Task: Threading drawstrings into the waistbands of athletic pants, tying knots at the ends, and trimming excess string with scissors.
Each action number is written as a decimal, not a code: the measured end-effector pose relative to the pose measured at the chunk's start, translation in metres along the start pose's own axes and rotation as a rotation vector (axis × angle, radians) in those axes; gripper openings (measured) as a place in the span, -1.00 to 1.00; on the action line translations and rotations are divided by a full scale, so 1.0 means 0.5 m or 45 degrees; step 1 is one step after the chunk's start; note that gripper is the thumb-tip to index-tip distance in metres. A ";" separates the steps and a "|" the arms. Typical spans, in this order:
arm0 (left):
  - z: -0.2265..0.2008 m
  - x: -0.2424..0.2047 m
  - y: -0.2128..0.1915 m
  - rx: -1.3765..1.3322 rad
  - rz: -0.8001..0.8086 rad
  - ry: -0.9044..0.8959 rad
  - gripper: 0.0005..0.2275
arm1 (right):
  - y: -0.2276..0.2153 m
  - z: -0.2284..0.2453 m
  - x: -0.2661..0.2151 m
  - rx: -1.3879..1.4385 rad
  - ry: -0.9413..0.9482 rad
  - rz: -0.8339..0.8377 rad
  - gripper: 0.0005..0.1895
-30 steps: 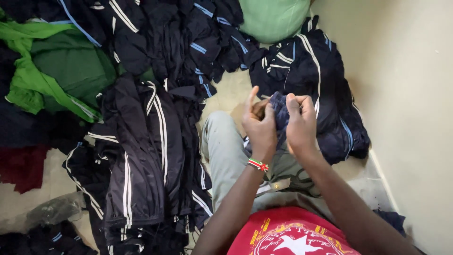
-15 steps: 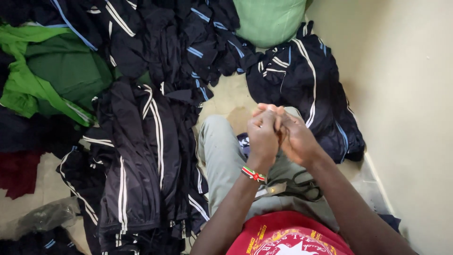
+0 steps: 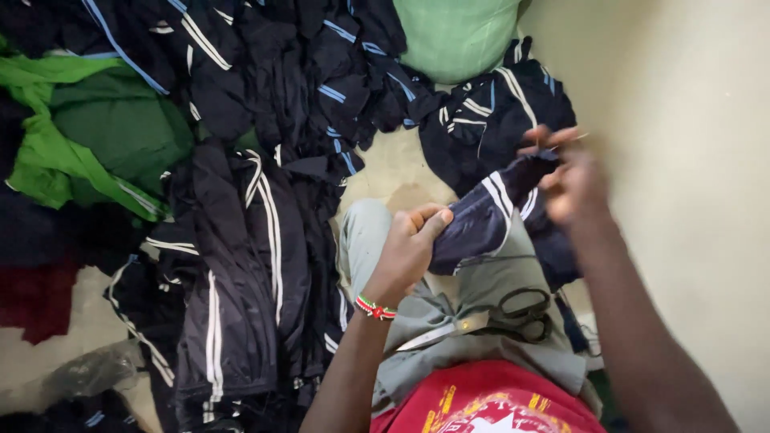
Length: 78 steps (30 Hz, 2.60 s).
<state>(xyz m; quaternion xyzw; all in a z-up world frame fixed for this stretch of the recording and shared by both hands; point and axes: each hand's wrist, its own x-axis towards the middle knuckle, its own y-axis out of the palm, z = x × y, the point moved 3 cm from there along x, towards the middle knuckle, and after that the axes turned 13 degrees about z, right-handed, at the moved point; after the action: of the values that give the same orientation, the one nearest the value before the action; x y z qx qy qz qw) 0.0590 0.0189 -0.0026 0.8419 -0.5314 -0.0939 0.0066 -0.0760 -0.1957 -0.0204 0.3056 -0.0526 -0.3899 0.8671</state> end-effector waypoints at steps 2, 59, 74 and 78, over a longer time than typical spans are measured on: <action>-0.009 -0.016 0.002 -0.063 0.126 0.019 -0.85 | -0.131 0.009 0.040 -0.209 -0.042 -0.207 -0.73; -0.092 0.035 -0.129 0.809 0.060 0.399 -0.88 | 0.077 0.087 -0.110 -1.267 -0.080 0.282 -0.73; -0.221 0.053 -0.112 1.475 -0.090 1.153 -0.79 | 0.324 0.110 -0.128 -1.609 -0.552 0.667 -0.60; -0.233 0.031 -0.133 1.379 -0.404 1.168 -0.78 | 0.121 -0.045 -0.007 -1.655 -0.096 0.432 -0.54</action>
<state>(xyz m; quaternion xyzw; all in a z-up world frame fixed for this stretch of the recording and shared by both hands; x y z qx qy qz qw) 0.1442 0.0234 0.1023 0.7486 -0.3185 0.5451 -0.2025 -0.0318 -0.1516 -0.0034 -0.3047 0.1154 -0.2111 0.9216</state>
